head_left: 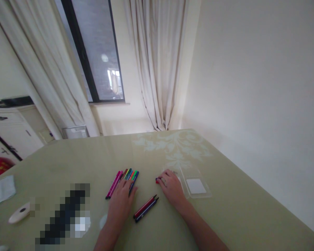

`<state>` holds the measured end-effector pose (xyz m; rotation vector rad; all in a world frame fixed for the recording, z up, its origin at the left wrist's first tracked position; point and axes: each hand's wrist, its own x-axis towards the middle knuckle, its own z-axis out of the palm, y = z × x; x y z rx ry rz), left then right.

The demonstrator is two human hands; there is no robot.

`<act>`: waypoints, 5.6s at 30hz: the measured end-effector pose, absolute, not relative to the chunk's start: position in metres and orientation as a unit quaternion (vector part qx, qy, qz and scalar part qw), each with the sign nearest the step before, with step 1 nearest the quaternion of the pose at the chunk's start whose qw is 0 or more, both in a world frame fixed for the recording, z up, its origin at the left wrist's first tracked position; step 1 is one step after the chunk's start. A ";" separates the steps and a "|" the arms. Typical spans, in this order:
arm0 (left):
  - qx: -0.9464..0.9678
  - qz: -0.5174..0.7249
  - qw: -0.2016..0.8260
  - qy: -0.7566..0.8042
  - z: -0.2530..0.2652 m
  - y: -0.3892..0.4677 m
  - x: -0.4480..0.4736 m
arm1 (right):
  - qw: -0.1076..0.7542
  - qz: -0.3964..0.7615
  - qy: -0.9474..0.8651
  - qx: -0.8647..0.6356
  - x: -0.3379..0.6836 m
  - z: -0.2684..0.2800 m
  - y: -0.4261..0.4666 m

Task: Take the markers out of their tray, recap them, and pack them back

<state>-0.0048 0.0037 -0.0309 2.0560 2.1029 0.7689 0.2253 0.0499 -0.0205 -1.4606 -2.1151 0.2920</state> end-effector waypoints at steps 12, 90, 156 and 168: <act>0.732 0.263 0.017 0.628 -0.035 0.006 -0.002 | 0.319 0.108 -0.822 -0.458 0.221 -0.022 0.048; 0.725 0.210 0.130 0.643 -0.016 0.005 0.009 | 0.348 0.099 -0.844 -0.395 0.270 -0.016 0.070; 0.756 0.299 0.024 0.582 -0.033 0.007 0.008 | 0.297 0.035 -0.875 -0.381 0.213 -0.029 0.044; 0.694 0.233 0.063 0.678 -0.020 0.006 -0.018 | 0.425 0.044 -0.781 -0.456 0.274 -0.015 0.073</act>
